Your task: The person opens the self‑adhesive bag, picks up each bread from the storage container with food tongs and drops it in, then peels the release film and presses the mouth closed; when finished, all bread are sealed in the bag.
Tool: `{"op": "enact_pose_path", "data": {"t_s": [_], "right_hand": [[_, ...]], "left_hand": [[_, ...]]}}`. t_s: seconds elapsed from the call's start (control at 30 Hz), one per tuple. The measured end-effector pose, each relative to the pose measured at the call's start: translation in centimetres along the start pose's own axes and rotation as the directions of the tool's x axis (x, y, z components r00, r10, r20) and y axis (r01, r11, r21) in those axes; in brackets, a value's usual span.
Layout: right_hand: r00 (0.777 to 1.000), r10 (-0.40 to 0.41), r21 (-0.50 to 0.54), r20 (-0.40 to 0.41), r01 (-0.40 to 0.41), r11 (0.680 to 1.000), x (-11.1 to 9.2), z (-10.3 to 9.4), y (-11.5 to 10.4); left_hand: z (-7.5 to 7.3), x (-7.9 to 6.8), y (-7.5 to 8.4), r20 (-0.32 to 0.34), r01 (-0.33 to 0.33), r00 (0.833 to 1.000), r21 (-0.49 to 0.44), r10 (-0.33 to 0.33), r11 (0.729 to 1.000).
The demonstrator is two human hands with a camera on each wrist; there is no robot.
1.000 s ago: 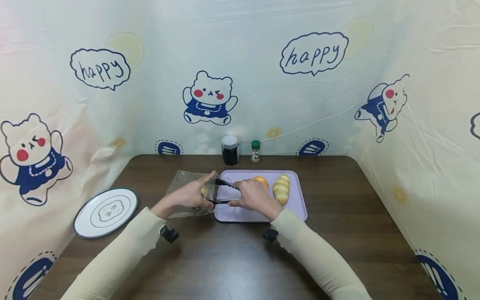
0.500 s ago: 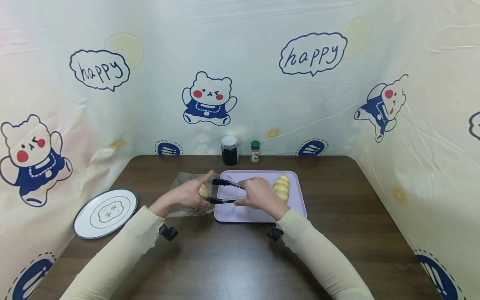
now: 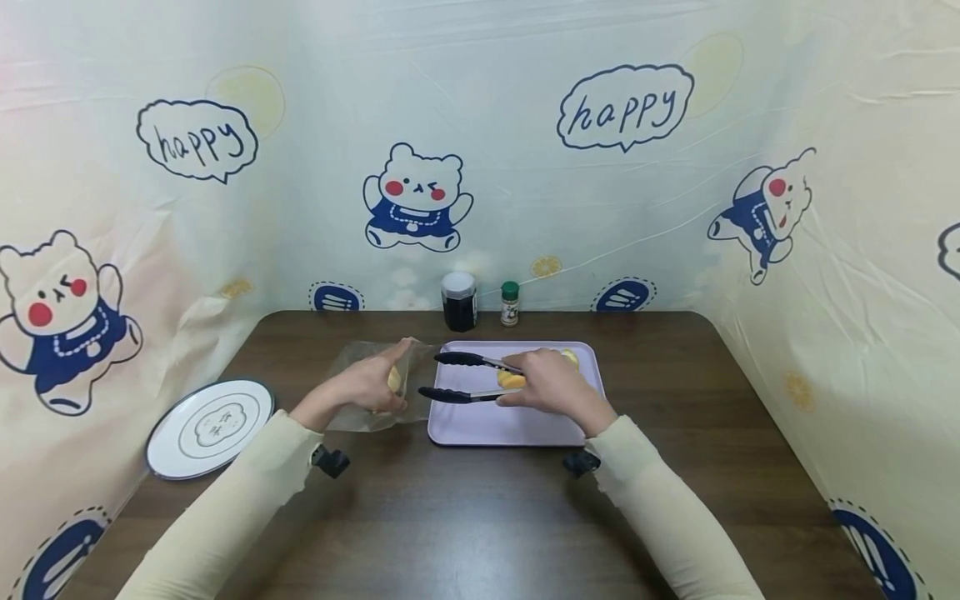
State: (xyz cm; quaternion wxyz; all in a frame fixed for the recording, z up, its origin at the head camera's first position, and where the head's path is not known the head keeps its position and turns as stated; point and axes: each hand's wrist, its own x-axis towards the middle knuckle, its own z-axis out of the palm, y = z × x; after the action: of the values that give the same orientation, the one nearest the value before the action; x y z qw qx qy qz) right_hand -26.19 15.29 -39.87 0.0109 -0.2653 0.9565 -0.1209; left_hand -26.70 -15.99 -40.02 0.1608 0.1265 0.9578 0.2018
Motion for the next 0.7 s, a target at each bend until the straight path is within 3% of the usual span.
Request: {"op": "enact_pose_path", "data": {"t_s": [0.23, 0.7], "right_hand": [[0.999, 0.015, -0.003, -0.032, -0.015, 1.000, -1.3, -0.9, 2.7], [0.994, 0.112, -0.041, -0.008, -0.112, 0.993, -3.5, -1.9, 7.1]], "left_hand": [[0.1, 0.0, 0.1, -0.018, 0.001, 1.000, -0.001, -0.001, 1.000], [0.2, 0.3, 0.2, -0.048, -0.038, 0.998, -0.023, 0.037, 0.999]]}}
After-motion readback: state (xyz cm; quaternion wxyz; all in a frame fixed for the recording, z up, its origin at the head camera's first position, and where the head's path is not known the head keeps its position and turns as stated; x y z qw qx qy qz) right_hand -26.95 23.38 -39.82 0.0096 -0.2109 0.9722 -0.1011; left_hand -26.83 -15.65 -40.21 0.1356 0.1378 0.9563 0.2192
